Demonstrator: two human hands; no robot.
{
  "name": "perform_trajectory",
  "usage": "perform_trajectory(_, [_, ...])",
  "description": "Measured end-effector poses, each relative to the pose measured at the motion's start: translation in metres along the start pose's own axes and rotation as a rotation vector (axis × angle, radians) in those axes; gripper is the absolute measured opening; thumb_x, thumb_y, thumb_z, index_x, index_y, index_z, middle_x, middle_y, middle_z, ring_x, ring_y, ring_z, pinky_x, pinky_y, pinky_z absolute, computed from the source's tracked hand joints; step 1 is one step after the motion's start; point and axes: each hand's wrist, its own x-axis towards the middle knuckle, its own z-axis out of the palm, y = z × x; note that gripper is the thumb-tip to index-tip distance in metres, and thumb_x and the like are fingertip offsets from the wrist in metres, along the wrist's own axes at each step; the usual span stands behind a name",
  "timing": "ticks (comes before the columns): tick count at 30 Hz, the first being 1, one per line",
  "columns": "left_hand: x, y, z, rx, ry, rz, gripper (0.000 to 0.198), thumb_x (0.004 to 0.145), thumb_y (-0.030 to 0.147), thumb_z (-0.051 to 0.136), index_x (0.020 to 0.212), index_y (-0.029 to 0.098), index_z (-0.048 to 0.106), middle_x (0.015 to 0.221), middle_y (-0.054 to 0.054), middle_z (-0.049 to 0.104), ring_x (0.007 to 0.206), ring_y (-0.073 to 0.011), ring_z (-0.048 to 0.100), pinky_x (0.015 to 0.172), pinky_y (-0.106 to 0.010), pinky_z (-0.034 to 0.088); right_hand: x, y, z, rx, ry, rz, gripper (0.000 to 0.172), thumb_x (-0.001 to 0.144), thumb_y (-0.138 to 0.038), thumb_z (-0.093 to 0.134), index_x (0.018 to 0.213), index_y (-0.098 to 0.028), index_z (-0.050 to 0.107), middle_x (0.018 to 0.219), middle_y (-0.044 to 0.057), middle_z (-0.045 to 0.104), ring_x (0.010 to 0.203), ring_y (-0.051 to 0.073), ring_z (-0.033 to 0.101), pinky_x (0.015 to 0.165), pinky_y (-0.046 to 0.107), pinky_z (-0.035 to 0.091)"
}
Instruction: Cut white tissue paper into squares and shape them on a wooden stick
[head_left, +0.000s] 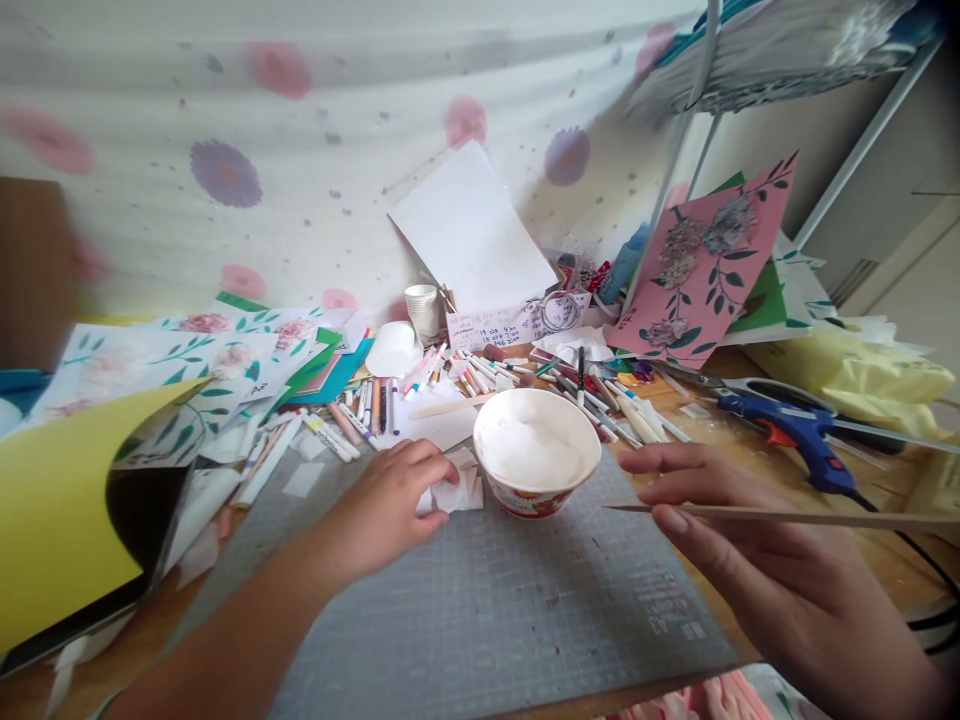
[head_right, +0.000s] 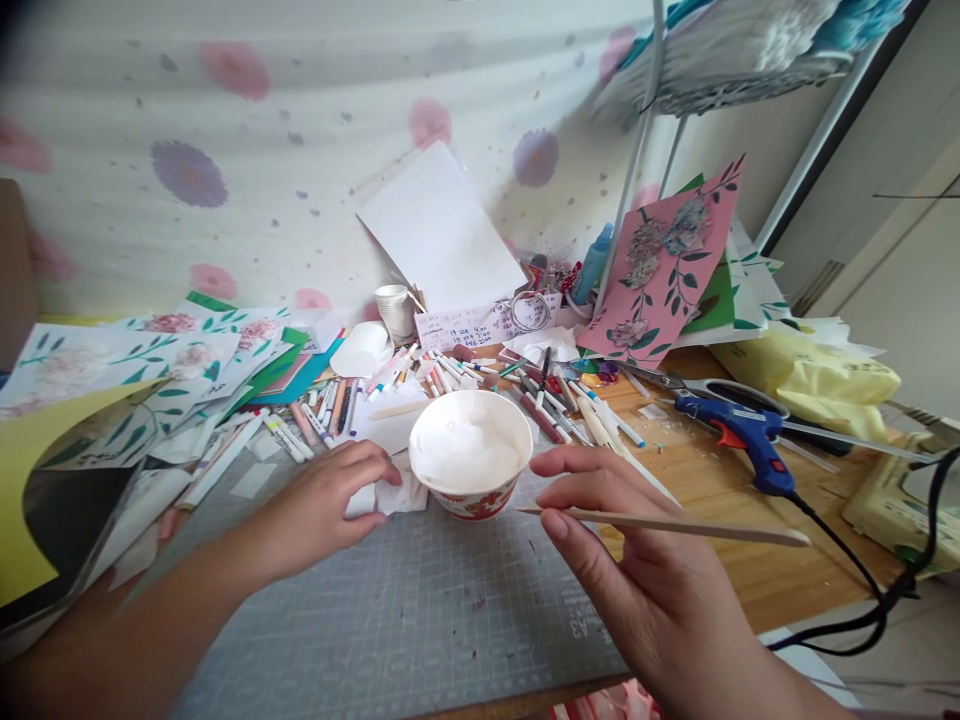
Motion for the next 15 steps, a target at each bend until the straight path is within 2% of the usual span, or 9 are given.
perform_trajectory(4, [0.001, -0.003, 0.001, -0.014, -0.036, 0.027, 0.01, 0.078, 0.016, 0.057, 0.081, 0.023, 0.065, 0.086, -0.003, 0.062, 0.082, -0.0208, 0.057, 0.072, -0.03, 0.042, -0.005, 0.001, 0.002, 0.019, -0.021, 0.027, 0.008, 0.089, -0.031, 0.055, 0.091, -0.03, 0.063, 0.107, 0.001, 0.066, 0.104, 0.022, 0.06, 0.091, 0.033, 0.052])
perform_trajectory(7, [0.001, -0.001, 0.001, -0.051, -0.023, 0.014, 0.017, 0.081, 0.013, 0.051, 0.072, 0.021, 0.063, 0.077, -0.001, 0.062, 0.074, -0.0179, 0.057, 0.068, -0.027, 0.04, -0.009, 0.002, 0.003, 0.033, -0.052, 0.039, 0.009, 0.09, -0.031, 0.054, 0.092, -0.03, 0.062, 0.109, 0.001, 0.064, 0.106, 0.022, 0.059, 0.092, 0.033, 0.051])
perform_trajectory(10, [0.001, 0.005, -0.001, -0.099, 0.071, -0.057, 0.014, 0.08, 0.014, 0.051, 0.074, 0.021, 0.061, 0.077, -0.001, 0.062, 0.075, -0.018, 0.057, 0.068, -0.027, 0.04, -0.015, 0.004, 0.002, 0.047, -0.074, 0.032, 0.009, 0.091, -0.03, 0.053, 0.096, -0.031, 0.061, 0.113, 0.0, 0.063, 0.109, 0.021, 0.057, 0.093, 0.031, 0.05])
perform_trajectory(15, [-0.001, 0.013, -0.005, -0.224, 0.282, -0.247, 0.008, 0.081, 0.019, 0.05, 0.075, 0.02, 0.054, 0.07, 0.001, 0.058, 0.065, -0.0157, 0.053, 0.058, -0.025, 0.036, -0.019, 0.005, 0.002, 0.054, -0.076, 0.014, 0.012, 0.091, -0.029, 0.053, 0.101, -0.03, 0.059, 0.115, 0.0, 0.064, 0.111, 0.021, 0.058, 0.093, 0.028, 0.051])
